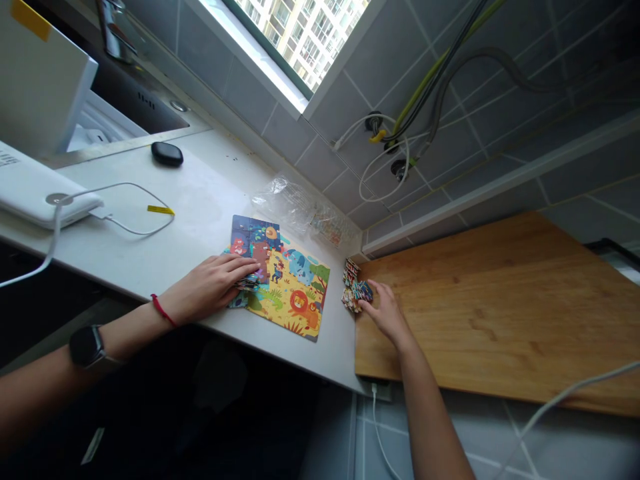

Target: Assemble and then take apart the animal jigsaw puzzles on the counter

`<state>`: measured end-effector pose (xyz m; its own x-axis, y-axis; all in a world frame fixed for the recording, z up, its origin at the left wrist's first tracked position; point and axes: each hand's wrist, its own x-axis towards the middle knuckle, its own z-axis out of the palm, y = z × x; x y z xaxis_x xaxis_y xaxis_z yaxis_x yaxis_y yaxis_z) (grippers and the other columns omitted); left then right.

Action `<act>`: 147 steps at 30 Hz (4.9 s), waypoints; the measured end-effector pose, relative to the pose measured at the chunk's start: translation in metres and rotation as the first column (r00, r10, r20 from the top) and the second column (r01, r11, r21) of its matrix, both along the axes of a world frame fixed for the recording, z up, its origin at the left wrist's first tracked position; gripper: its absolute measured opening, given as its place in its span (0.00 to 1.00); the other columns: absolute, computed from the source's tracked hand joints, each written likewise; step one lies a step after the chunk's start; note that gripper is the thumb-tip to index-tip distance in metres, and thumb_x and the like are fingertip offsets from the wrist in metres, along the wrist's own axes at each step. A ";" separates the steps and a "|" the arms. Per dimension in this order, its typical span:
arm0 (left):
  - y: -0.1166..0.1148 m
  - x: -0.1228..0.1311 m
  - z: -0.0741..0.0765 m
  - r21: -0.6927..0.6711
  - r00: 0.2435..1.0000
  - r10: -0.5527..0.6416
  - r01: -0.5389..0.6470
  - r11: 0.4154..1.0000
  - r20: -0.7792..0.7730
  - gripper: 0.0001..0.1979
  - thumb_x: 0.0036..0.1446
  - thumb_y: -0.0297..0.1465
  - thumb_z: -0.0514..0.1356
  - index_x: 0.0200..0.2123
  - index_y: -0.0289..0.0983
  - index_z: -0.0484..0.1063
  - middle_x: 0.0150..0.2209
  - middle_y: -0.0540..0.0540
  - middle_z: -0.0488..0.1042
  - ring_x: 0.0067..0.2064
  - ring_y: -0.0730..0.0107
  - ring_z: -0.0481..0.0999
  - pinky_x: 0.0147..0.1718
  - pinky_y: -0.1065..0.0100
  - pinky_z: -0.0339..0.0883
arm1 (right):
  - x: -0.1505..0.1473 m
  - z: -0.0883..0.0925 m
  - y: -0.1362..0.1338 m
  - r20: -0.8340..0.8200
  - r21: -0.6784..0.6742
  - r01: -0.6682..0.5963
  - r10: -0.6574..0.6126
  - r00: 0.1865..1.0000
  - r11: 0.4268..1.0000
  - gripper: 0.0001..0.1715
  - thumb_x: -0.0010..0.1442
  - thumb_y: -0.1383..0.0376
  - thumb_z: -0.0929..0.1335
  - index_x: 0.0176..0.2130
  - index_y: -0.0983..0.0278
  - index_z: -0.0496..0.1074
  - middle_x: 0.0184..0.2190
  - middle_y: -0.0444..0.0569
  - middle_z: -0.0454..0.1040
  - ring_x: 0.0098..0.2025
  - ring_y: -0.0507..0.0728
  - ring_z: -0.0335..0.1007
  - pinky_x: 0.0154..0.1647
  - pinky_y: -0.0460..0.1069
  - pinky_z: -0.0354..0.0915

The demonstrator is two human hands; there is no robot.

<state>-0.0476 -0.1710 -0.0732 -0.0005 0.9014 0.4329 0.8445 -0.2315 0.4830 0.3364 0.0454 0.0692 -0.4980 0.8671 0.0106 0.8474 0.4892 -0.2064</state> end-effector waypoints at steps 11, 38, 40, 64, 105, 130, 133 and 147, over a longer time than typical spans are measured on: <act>0.000 -0.001 -0.001 0.007 1.000 -0.022 0.021 1.000 0.012 0.25 0.65 0.28 0.52 0.64 0.41 0.70 0.63 0.43 0.73 0.61 0.54 0.72 0.61 0.52 0.66 | -0.029 0.002 0.086 0.517 -0.349 0.008 0.186 0.836 0.937 0.54 0.37 0.72 0.80 0.63 0.60 0.71 0.59 0.55 0.76 0.58 0.67 0.74 0.59 0.54 0.67; 0.000 -0.001 0.001 0.002 0.999 -0.031 0.031 1.000 0.041 0.25 0.66 0.30 0.52 0.65 0.43 0.69 0.63 0.43 0.73 0.61 0.54 0.72 0.64 0.49 0.64 | -0.031 -0.016 0.080 0.624 -0.256 -0.146 0.279 0.730 0.956 0.35 0.44 0.71 0.76 0.53 0.63 0.74 0.52 0.57 0.77 0.52 0.65 0.73 0.50 0.50 0.64; 0.000 -0.001 0.001 0.001 0.999 -0.029 0.029 1.000 0.045 0.25 0.66 0.30 0.52 0.64 0.43 0.69 0.63 0.43 0.73 0.61 0.54 0.72 0.64 0.49 0.64 | -0.030 -0.014 0.078 0.619 -0.257 -0.144 0.277 0.735 0.956 0.35 0.44 0.70 0.76 0.53 0.63 0.74 0.50 0.56 0.78 0.50 0.64 0.74 0.48 0.50 0.65; -0.001 -0.001 0.001 -0.016 0.998 -0.025 0.026 1.000 0.055 0.26 0.63 0.27 0.53 0.64 0.42 0.69 0.63 0.43 0.73 0.62 0.55 0.71 0.64 0.52 0.64 | -0.023 -0.014 0.077 0.557 -0.226 -0.199 0.295 0.776 0.953 0.30 0.47 0.66 0.75 0.51 0.61 0.74 0.48 0.53 0.80 0.48 0.63 0.74 0.49 0.51 0.66; -0.003 -0.001 0.008 0.021 1.000 -0.024 0.024 0.999 0.012 0.24 0.62 0.25 0.55 0.60 0.38 0.72 0.60 0.41 0.75 0.59 0.55 0.73 0.60 0.55 0.67 | -0.014 -0.018 0.036 0.614 -0.252 -0.213 0.326 0.719 0.944 0.29 0.51 0.63 0.75 0.51 0.60 0.67 0.54 0.57 0.73 0.55 0.67 0.72 0.53 0.55 0.65; -0.004 -0.002 0.013 -0.028 0.998 -0.036 0.038 0.999 0.048 0.23 0.62 0.25 0.58 0.61 0.40 0.71 0.61 0.43 0.75 0.60 0.58 0.73 0.60 0.58 0.65 | -0.012 0.054 0.045 -0.068 -0.610 0.048 -0.112 0.991 0.791 0.42 0.42 0.52 0.81 0.54 0.57 0.69 0.48 0.50 0.78 0.43 0.59 0.77 0.44 0.52 0.73; -0.004 -0.001 0.013 -0.024 0.998 -0.038 0.039 0.999 0.055 0.24 0.62 0.25 0.56 0.60 0.39 0.72 0.60 0.43 0.75 0.60 0.57 0.73 0.60 0.57 0.66 | -0.014 0.045 0.049 0.049 -0.519 0.046 -0.024 0.999 0.854 0.40 0.44 0.51 0.79 0.53 0.59 0.70 0.44 0.50 0.79 0.41 0.60 0.77 0.41 0.52 0.73; -0.004 -0.002 0.015 -0.039 0.998 -0.040 0.041 0.998 0.044 0.24 0.61 0.25 0.57 0.61 0.39 0.71 0.61 0.43 0.74 0.61 0.57 0.72 0.60 0.57 0.65 | -0.016 -0.014 0.066 0.514 -0.277 -0.051 0.192 0.836 0.960 0.35 0.45 0.57 0.79 0.52 0.60 0.75 0.39 0.50 0.82 0.40 0.64 0.79 0.42 0.56 0.72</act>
<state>-0.0493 -0.1747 -0.0579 0.0183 0.9177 0.3969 0.8128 -0.2449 0.5286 0.3204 0.1115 0.0555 -0.4658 0.7384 -0.4876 0.7964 0.5900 0.1329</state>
